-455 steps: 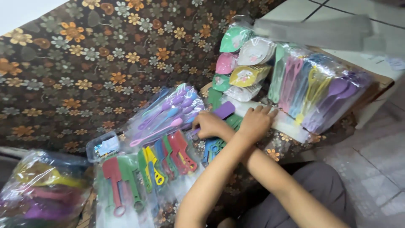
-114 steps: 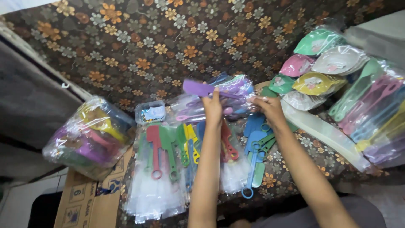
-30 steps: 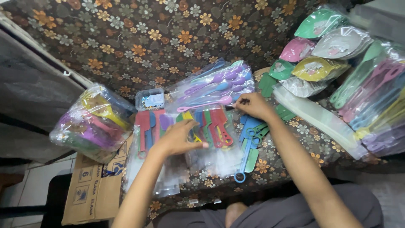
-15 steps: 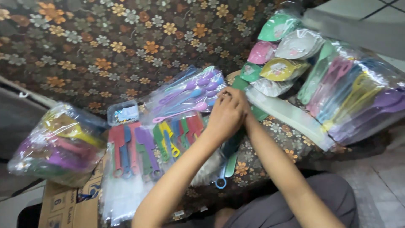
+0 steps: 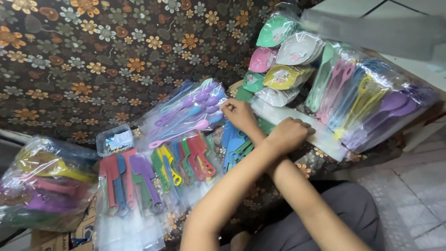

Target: Sorting and organizing colorful plastic kitchen utensils into groups and bags on a low surface.

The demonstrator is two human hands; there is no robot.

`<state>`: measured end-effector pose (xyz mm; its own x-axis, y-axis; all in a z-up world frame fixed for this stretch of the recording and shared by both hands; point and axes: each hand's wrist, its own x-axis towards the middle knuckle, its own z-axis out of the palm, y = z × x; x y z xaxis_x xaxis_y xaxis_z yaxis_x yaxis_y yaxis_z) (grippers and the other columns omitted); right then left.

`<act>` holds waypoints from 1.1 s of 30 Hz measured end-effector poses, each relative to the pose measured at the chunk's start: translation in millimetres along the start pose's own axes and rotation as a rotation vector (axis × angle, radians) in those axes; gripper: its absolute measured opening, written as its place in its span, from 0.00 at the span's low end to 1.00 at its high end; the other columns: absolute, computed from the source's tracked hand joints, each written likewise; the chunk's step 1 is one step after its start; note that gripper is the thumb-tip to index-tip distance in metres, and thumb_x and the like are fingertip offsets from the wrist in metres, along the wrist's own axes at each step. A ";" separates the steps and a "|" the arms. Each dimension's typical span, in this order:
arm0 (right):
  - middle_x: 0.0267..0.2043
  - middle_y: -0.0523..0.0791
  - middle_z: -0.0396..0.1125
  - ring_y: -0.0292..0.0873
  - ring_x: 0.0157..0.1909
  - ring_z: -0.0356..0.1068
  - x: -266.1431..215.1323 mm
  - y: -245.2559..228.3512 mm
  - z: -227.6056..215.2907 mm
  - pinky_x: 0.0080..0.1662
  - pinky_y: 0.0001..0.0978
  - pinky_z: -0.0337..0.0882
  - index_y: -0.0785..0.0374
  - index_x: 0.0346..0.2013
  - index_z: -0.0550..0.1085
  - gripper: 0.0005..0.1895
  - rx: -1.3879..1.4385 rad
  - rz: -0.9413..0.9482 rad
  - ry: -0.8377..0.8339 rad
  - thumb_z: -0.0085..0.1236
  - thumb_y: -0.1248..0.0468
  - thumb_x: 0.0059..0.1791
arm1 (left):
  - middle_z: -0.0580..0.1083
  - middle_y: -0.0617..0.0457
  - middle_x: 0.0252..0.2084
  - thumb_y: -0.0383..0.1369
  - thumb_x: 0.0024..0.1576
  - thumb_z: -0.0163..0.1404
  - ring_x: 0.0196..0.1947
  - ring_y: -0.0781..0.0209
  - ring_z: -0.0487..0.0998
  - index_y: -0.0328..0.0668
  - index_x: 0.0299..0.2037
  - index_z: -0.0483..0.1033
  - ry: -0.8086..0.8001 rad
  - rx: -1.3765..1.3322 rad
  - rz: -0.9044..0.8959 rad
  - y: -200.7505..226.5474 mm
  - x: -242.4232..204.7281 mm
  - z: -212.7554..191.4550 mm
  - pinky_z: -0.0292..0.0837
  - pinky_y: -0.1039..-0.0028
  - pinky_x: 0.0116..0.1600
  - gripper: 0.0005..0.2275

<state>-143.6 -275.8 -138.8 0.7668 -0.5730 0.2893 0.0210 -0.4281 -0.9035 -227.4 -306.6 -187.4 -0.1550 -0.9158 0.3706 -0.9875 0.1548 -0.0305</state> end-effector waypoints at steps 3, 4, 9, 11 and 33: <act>0.22 0.40 0.74 0.43 0.24 0.74 0.2 3.2 2.0 0.31 0.32 0.72 0.49 0.34 0.80 0.03 -0.112 -0.015 -0.030 0.60 0.59 0.47 | 0.82 0.58 0.34 0.37 0.53 0.50 0.35 0.58 0.84 0.55 0.36 0.80 0.085 -0.060 -0.006 -4.8 -9.5 -7.1 0.77 0.67 0.38 0.06; 0.22 0.40 0.74 0.43 0.24 0.74 -0.2 -0.9 0.5 0.31 0.32 0.72 0.49 0.34 0.80 0.03 -0.112 -0.017 -0.028 0.60 0.59 0.47 | 0.82 0.58 0.34 0.37 0.53 0.50 0.35 0.58 0.84 0.55 0.36 0.80 0.086 -0.059 -0.004 -4.2 -8.8 -22.4 0.77 0.67 0.38 0.06; 0.24 0.45 0.75 0.38 0.20 0.72 -1.3 -10.5 -4.5 0.30 0.27 0.72 0.55 0.37 0.80 0.06 0.181 0.117 -0.121 0.58 0.61 0.48 | 0.79 0.50 0.30 0.39 0.59 0.53 0.37 0.47 0.83 0.47 0.35 0.77 0.216 -0.704 -0.315 -14.6 -8.1 -102.3 0.78 0.59 0.41 0.07; 0.21 0.46 0.73 0.38 0.19 0.69 15.0 21.8 5.4 0.29 0.27 0.71 0.57 0.40 0.80 0.10 0.279 0.186 -0.118 0.55 0.58 0.51 | 0.80 0.52 0.29 0.38 0.61 0.53 0.35 0.52 0.83 0.48 0.36 0.78 0.337 -0.841 -0.410 -25.4 -14.8 -139.6 0.78 0.65 0.42 0.06; 0.37 0.59 0.76 0.54 0.35 0.79 24.9 23.3 -30.3 0.33 0.41 0.78 0.72 0.43 0.78 0.57 1.211 0.320 -0.167 0.32 0.19 0.40 | 0.71 0.56 0.26 0.31 0.57 0.60 0.21 0.71 0.72 0.41 0.34 0.77 1.556 -0.878 -1.312 -195.5 -201.0 -103.6 0.67 0.89 0.21 0.05</act>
<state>-143.4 -321.3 -143.0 0.9159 -0.3994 0.0409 0.3245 0.6765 -0.6611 -0.1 -114.4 -159.8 0.9664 0.2475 0.0700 -0.1605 0.3678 0.9160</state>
